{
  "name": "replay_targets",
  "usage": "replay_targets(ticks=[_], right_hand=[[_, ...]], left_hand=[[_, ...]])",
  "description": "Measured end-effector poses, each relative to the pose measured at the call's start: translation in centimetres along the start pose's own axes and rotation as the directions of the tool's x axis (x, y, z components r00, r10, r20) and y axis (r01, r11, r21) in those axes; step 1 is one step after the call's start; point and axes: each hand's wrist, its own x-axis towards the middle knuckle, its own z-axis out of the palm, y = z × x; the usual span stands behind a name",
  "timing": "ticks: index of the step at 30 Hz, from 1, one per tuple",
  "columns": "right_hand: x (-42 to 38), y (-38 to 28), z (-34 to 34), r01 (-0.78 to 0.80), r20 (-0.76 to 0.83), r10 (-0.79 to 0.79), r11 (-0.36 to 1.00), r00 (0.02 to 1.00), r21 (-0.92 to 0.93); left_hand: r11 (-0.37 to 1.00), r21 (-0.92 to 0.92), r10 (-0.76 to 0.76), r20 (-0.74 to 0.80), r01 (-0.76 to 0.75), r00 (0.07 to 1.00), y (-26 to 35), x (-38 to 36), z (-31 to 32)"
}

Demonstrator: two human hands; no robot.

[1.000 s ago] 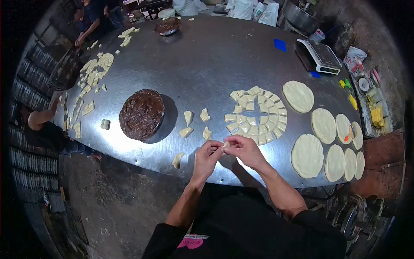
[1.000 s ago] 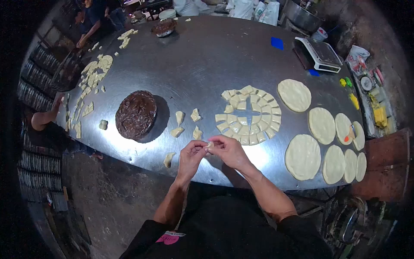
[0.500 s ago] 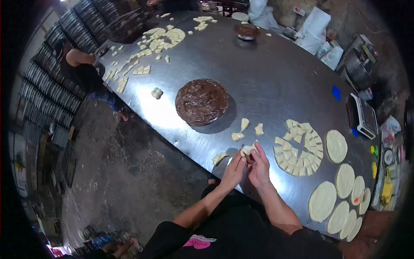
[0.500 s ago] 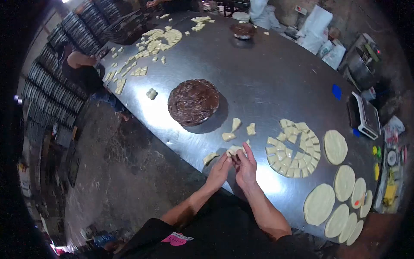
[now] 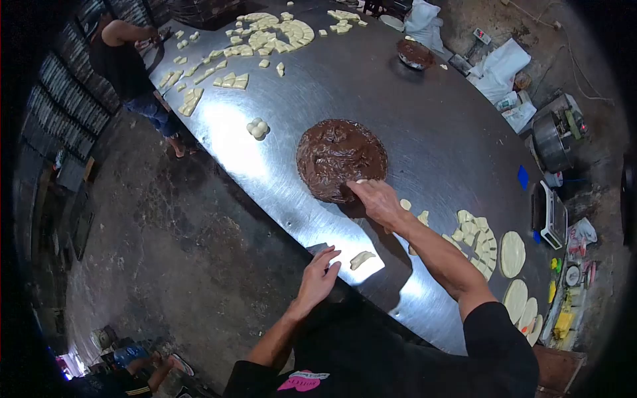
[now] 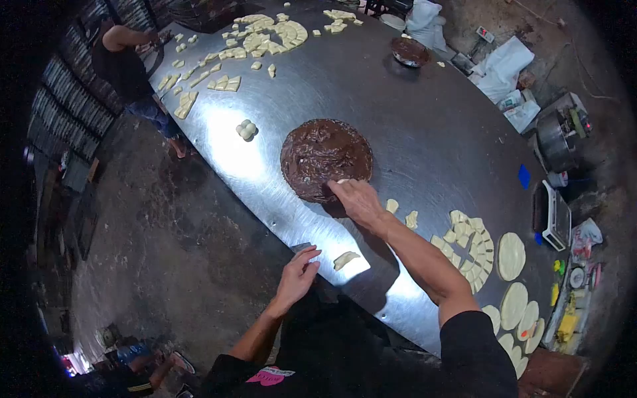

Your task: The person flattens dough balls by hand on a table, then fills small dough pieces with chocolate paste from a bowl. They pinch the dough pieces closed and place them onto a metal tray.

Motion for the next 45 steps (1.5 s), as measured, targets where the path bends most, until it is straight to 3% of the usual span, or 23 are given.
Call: replay_targets(ticks=[1, 5, 11, 13, 14, 15, 16, 17, 18, 19, 20, 21, 22, 27, 30, 31, 33, 35, 37, 40, 42, 43, 45], right_hand=[[0.2, 0.0, -0.3, -0.015, 0.135, 0.021, 0.999, 0.991, -0.042], [0.8, 0.0, -1.6, -0.068, 0.115, 0.063, 0.997, 0.991, 0.036], [0.2, 0.0, 0.5, 0.146, 0.118, -0.125, 0.971, 0.985, -0.189], [0.4, -0.1, 0.4, -0.063, 0.098, 0.075, 0.991, 0.992, -0.117], [0.4, 0.0, 0.3, -0.061, 0.092, 0.072, 0.992, 0.993, -0.113], [0.3, 0.3, 0.0, -0.417, 0.259, 0.34, 0.834, 0.904, 0.362], [0.2, 0.4, -0.4, -0.672, 0.518, 0.44, 0.356, 0.733, 0.649], [-0.5, 0.1, -0.7, -0.666, 0.512, 0.439, 0.355, 0.739, 0.656], [-1.7, -0.8, -1.6, -0.666, 0.589, 0.395, 0.083, 0.705, 0.742], [-2.8, -1.8, -2.8, -0.624, 0.651, 0.331, -0.199, 0.683, 0.756], [-3.9, -3.0, -4.1, -0.56, 0.638, 0.306, -0.308, 0.707, 0.769], [-5.2, -3.7, -4.7, -0.519, 0.627, 0.289, -0.371, 0.723, 0.77], [-6.5, -4.1, -5.0, -0.465, 0.6, 0.285, -0.42, 0.747, 0.779], [-11.8, -6.1, -5.8, -0.35, 0.576, 0.331, -0.54, 0.747, 0.765], [-14.4, -6.6, -4.9, -0.199, 0.548, 0.429, -0.627, 0.718, 0.753], [-15.1, -6.9, -4.5, -0.194, 0.546, 0.427, -0.632, 0.72, 0.75], [-15.9, -8.2, -3.6, -0.175, 0.417, 0.585, -0.424, 0.696, 0.888], [-16.1, -10.5, -3.9, -0.395, 0.165, 0.663, 0.212, 0.73, 0.894], [-16.3, -11.4, -2.9, -0.352, -0.213, 0.543, 0.747, 0.812, 0.563], [-15.7, -11.7, -3.3, -0.247, -0.352, 0.401, 0.879, 0.846, 0.409], [-14.6, -12.1, -5.4, -0.281, -0.21, 0.429, 0.82, 0.879, 0.499], [-13.9, -12.0, -6.1, -0.328, -0.069, 0.44, 0.756, 0.895, 0.567], [-12.1, -11.4, -6.5, -0.315, -0.063, 0.419, 0.766, 0.906, 0.561]], left_hand=[[1.0, -0.013, -0.005, -0.004, 0.005, 1.0, 0.0, 0.0, -0.7], [0.998, -0.06, -0.022, -0.046, 0.02, 0.999, -0.8, 0.2, -2.1], [0.994, -0.102, -0.036, 0.009, 0.037, 0.999, -0.2, 2.0, -1.4], [0.94, -0.23, -0.235, 0.105, 0.253, 0.966, 0.3, 2.7, -0.5], [0.949, -0.247, -0.164, 0.138, 0.195, 0.977, -1.3, 3.3, 0.6], [0.952, -0.239, -0.162, 0.134, 0.191, 0.978, -0.8, 3.5, 1.3], [0.858, -0.455, -0.207, 0.118, 0.238, 0.971, 0.0, 3.9, 2.2], [0.716, -0.646, -0.251, 0.116, 0.265, 0.961, 0.9, 4.4, 3.1], [0.603, -0.737, -0.315, 0.13, 0.304, 0.94, 2.3, 4.7, 3.7], [0.611, -0.732, -0.306, 0.133, 0.301, 0.943, 2.8, 4.7, 3.9], [0.509, -0.814, -0.265, 0.159, 0.279, 0.951, 3.3, 4.6, 4.4], [0.396, -0.879, -0.223, 0.186, 0.263, 0.957, 4.3, 4.3, 4.7], [0.407, -0.877, -0.222, 0.176, 0.255, 0.959, 5.5, 3.7, 4.7], [0.584, -0.785, -0.225, 0.087, 0.206, 0.971, 6.6, 0.9, 6.3], [0.455, -0.876, -0.245, 0.051, 0.162, 0.968, 6.1, -0.3, 7.4], [0.462, -0.872, -0.246, 0.051, 0.163, 0.968, 6.1, -0.5, 7.7], [0.458, -0.879, -0.305, -0.015, 0.133, 0.952, 6.4, -1.5, 8.3], [0.532, -0.837, -0.319, -0.056, 0.13, 0.946, 7.3, -2.1, 8.7], [0.6, -0.788, -0.334, -0.094, 0.135, 0.938, 7.4, -2.4, 8.8], [0.736, -0.667, -0.274, -0.135, 0.117, 0.952, 6.8, -2.2, 7.4], [0.923, -0.382, -0.034, -0.196, -0.044, 0.98, 6.0, -1.5, 5.6], [0.923, -0.382, -0.04, -0.198, -0.04, 0.98, 6.0, -0.9, 4.7], [0.776, -0.63, 0.03, 0.028, -0.006, 0.999, 6.2, 0.2, 3.0]])
